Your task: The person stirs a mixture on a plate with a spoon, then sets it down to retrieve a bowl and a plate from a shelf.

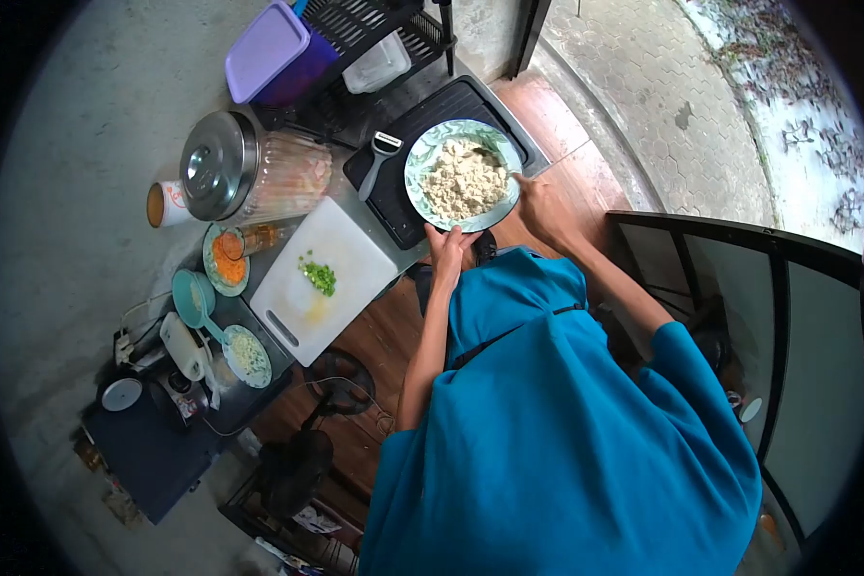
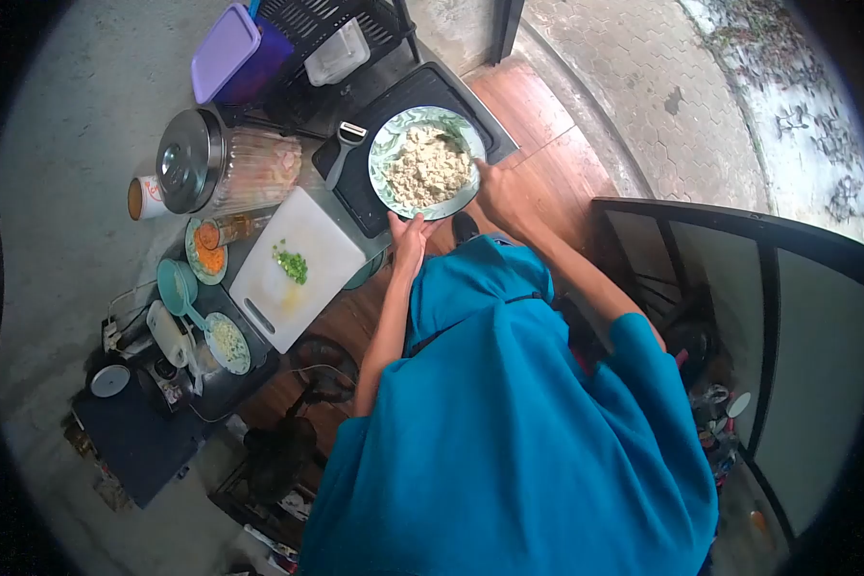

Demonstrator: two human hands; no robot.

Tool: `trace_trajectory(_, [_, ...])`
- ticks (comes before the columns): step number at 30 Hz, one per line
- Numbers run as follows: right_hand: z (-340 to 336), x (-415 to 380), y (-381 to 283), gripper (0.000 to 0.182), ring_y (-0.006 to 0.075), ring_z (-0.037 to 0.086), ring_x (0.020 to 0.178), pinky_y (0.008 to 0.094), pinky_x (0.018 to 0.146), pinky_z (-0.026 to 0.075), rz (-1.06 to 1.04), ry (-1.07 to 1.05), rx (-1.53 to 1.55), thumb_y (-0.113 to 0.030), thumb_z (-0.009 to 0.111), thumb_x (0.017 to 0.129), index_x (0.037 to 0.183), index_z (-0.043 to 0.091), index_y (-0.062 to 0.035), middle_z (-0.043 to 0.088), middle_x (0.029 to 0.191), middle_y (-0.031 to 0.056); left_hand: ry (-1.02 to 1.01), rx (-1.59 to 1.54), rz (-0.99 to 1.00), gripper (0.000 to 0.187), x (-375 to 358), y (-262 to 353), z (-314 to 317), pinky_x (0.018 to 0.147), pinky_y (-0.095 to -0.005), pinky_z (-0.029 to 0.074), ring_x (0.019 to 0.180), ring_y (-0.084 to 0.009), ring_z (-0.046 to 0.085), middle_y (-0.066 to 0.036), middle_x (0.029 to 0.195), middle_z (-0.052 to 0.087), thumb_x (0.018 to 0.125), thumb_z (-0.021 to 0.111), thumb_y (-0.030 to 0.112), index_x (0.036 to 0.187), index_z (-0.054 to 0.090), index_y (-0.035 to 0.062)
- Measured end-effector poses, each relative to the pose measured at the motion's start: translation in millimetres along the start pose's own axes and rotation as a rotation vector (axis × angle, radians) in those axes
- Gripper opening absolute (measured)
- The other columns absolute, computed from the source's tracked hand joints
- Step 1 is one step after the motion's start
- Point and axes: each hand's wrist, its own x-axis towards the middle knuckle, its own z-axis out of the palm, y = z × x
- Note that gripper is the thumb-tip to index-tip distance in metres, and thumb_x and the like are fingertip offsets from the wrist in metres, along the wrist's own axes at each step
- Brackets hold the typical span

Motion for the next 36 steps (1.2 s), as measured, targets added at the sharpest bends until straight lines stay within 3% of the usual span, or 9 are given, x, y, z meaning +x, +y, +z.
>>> trace_trajectory(3, [18.3,3.0,-10.7,0.039,0.0413,0.061,0.064,0.0485,0.059,0.047,-0.027,0.060,0.212,0.001,0.045,0.079,0.115,0.057,0.0029,0.057,0.070,0.0320,0.001,-0.006,0.034,0.049,1.9,-1.3,2.3,0.088,-0.0421,0.053,0.106,-0.0339,0.057,-0.026,0.125,0.043,0.094,0.034,-0.002,0.133,0.008,0.0064])
trace_trajectory(5, [9.8,-2.1,-24.7,0.039,0.0423,0.061,0.065,0.0484,0.062,0.048,0.025,-0.023,0.192,0.001,0.044,0.078,0.115,0.057,0.0025,0.058,0.070,0.0318,0.097,0.019,-0.040,0.059,-3.3,7.0,11.6,0.089,-0.0427,0.053,0.105,-0.0341,0.057,-0.027,0.125,0.043,0.093,0.035,-0.003,0.137,-0.003,0.0095])
trace_trajectory(6, [11.7,-4.1,-22.7,0.039,0.0425,0.061,0.066,0.0488,0.062,0.048,-0.019,-0.048,0.141,0.000,0.045,0.078,0.115,0.057,0.0018,0.058,0.070,0.0316,0.023,0.037,-0.013,0.070,0.5,0.8,3.3,0.089,-0.0425,0.053,0.103,-0.0334,0.058,-0.028,0.125,0.043,0.094,0.034,-0.002,0.138,-0.018,0.0110])
trace_trajectory(12, [1.2,4.3,-16.4,0.041,0.0429,0.061,0.068,0.0512,0.062,0.047,-0.057,-0.152,0.004,-0.002,0.046,0.078,0.118,0.057,-0.0034,0.059,0.073,0.0302,0.013,0.023,-0.032,0.077,1.4,-2.4,-3.5,0.087,-0.0422,0.054,0.100,-0.0335,0.060,-0.029,0.124,0.043,0.094,0.034,0.000,0.136,-0.030,0.0120])
trace_trajectory(16, [-18.6,19.0,-10.2,0.040,0.0419,0.060,0.063,0.0502,0.059,0.046,-0.109,-0.087,0.009,-0.003,0.043,0.083,0.122,0.054,-0.0029,0.058,0.071,0.0311,0.000,0.059,-0.032,0.077,3.2,-0.2,-5.1,0.086,-0.0432,0.054,0.100,-0.0341,0.060,-0.029,0.123,0.044,0.094,0.034,-0.001,0.136,-0.030,0.0123])
trace_trajectory(25, [3.3,41.1,5.5,0.036,0.0414,0.061,0.065,0.0476,0.061,0.048,-0.118,-0.261,0.052,-0.005,0.044,0.082,0.113,0.061,-0.0006,0.057,0.071,0.0322,0.022,0.057,-0.005,0.059,1.1,10.8,-6.9,0.082,-0.0422,0.056,0.095,-0.0343,0.062,-0.028,0.116,0.050,0.093,0.035,-0.002,0.138,-0.002,0.0082])
trace_trajectory(31, [-31.5,51.9,-32.4,0.030,0.0385,0.062,0.062,0.0483,0.059,0.049,-0.239,-0.142,-0.074,-0.011,0.047,0.080,0.101,0.069,-0.0085,0.062,0.070,0.0248,-0.024,0.119,-0.098,0.065,6.6,22.9,-22.7,0.076,-0.0404,0.058,0.091,-0.0320,0.063,-0.028,0.115,0.050,0.092,0.036,-0.004,0.140,-0.006,0.0101])
trace_trajectory(33, [2.4,64.9,-9.1,0.024,0.0371,0.063,0.063,0.0473,0.059,0.051,-0.228,-0.192,-0.306,-0.019,0.050,0.079,0.080,0.064,0.0002,0.060,0.064,0.0236,-0.031,0.119,-0.086,0.064,7.9,27.7,-26.1,0.076,-0.0410,0.058,0.092,-0.0325,0.063,-0.028,0.115,0.051,0.091,0.036,-0.005,0.140,-0.002,0.0100])
trace_trajectory(36, [13.0,75.6,5.8,0.022,0.0384,0.063,0.063,0.0472,0.058,0.051,-0.231,-0.189,-0.275,-0.019,0.052,0.077,0.074,0.059,0.0015,0.059,0.063,0.0243,-0.058,0.205,-0.092,0.060,9.1,37.1,-31.6,0.075,-0.0434,0.058,0.093,-0.0343,0.063,-0.028,0.115,0.052,0.091,0.035,-0.004,0.141,0.004,0.0088])
